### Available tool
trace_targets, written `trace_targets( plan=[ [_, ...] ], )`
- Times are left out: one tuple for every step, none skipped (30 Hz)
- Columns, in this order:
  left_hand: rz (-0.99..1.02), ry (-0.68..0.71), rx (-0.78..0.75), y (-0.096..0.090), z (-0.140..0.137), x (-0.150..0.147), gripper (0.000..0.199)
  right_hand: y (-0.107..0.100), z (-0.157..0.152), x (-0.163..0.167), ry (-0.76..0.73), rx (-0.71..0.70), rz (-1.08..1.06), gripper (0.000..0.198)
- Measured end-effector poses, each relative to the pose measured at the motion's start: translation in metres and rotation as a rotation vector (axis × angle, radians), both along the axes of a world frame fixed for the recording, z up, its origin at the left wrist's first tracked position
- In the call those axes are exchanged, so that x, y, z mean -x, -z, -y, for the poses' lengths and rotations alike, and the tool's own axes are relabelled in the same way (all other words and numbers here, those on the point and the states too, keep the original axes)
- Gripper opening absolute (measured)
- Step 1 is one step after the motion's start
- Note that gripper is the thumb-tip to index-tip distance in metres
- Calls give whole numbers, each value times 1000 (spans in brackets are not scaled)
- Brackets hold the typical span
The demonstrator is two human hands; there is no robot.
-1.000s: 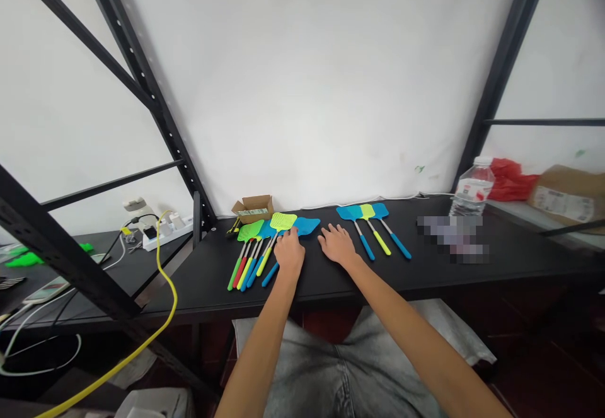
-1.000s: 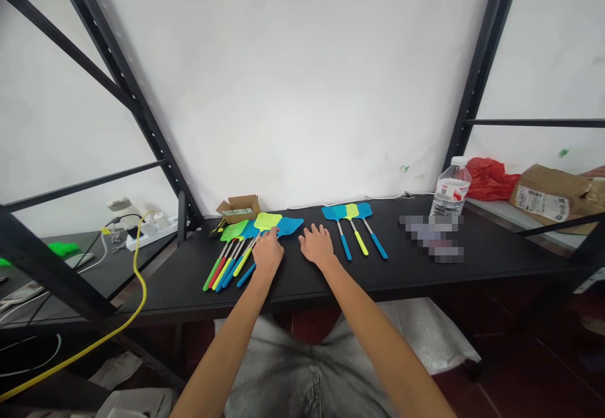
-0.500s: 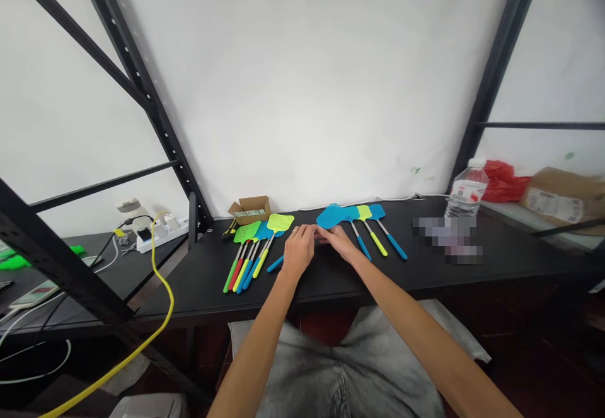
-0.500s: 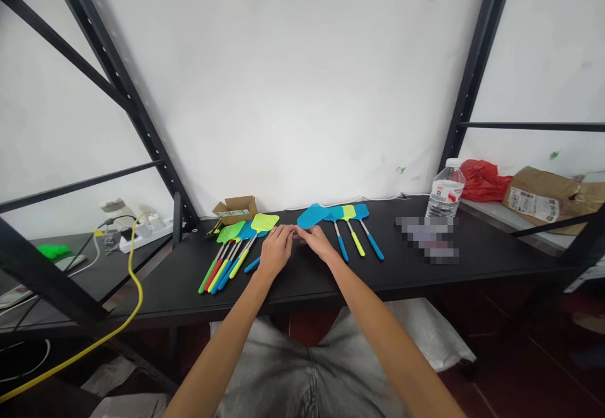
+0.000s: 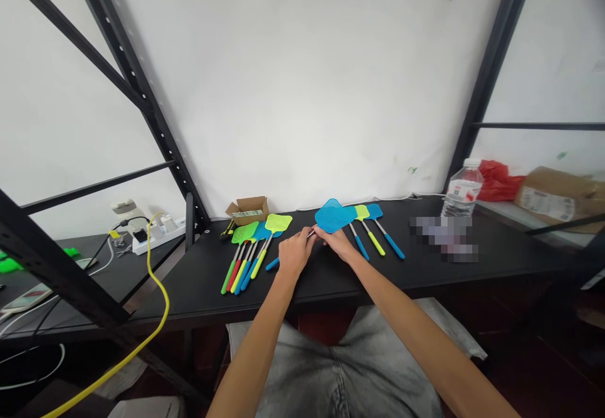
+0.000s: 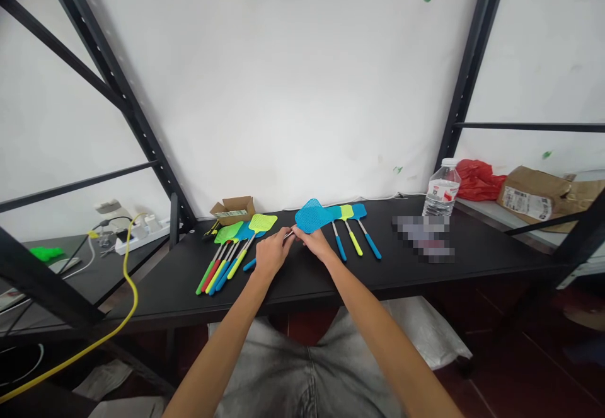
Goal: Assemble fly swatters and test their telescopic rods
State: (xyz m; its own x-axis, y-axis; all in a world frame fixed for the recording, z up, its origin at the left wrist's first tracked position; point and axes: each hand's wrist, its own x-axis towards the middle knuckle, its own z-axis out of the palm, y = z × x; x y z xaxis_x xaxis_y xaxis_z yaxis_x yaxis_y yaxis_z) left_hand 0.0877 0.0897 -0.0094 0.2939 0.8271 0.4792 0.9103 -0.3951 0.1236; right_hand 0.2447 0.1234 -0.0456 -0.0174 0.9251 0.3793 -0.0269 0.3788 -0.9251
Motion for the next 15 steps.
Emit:
trace_targets(
  plan=[
    [-16, -10, 2, 0, 0, 0, 37, 1, 0, 0, 4, 2, 6, 41],
    [-31, -19, 4, 0, 0, -1, 39, 1, -1, 1, 13, 4, 7, 41],
    [-42, -26, 6, 0, 0, -1, 40, 2, -1, 1, 24, 6, 4, 40],
    [-51, -31, 5, 0, 0, -2, 40, 2, -2, 1, 34, 8, -1, 39],
    [-56, -34, 2, 0, 0, -2, 40, 3, -3, 1, 42, 9, -7, 38],
    [-60, -34, 0, 1, 0, -3, 41, 4, -3, 1, 53, 9, -13, 38],
    [-63, -31, -3, 1, 0, -4, 41, 4, -4, 1, 63, 8, -21, 37],
    [-65, -27, -6, 1, -1, -4, 41, 4, -5, 1, 71, 8, -28, 37],
    [-64, -23, -9, 2, -1, -5, 41, 4, -5, 1, 74, 9, -34, 36],
    [-60, -19, -11, 2, -1, -5, 41, 4, -5, 0, 78, 13, -39, 36],
    [-54, -16, -11, 2, -1, -5, 41, 3, -4, 0, 79, 18, -43, 36],
    [-47, -17, -8, 2, 0, -6, 42, 3, -4, 0, 81, 25, -46, 36],
    [-40, -20, -2, 1, 0, -6, 42, 2, -4, 0, 84, 31, -51, 36],
    [-35, -25, 5, 1, 0, -6, 43, 1, -3, 0, 87, 35, -58, 36],
    [-31, -31, 13, 1, 0, -6, 43, 1, -3, 0, 91, 39, -68, 37]
  ],
)
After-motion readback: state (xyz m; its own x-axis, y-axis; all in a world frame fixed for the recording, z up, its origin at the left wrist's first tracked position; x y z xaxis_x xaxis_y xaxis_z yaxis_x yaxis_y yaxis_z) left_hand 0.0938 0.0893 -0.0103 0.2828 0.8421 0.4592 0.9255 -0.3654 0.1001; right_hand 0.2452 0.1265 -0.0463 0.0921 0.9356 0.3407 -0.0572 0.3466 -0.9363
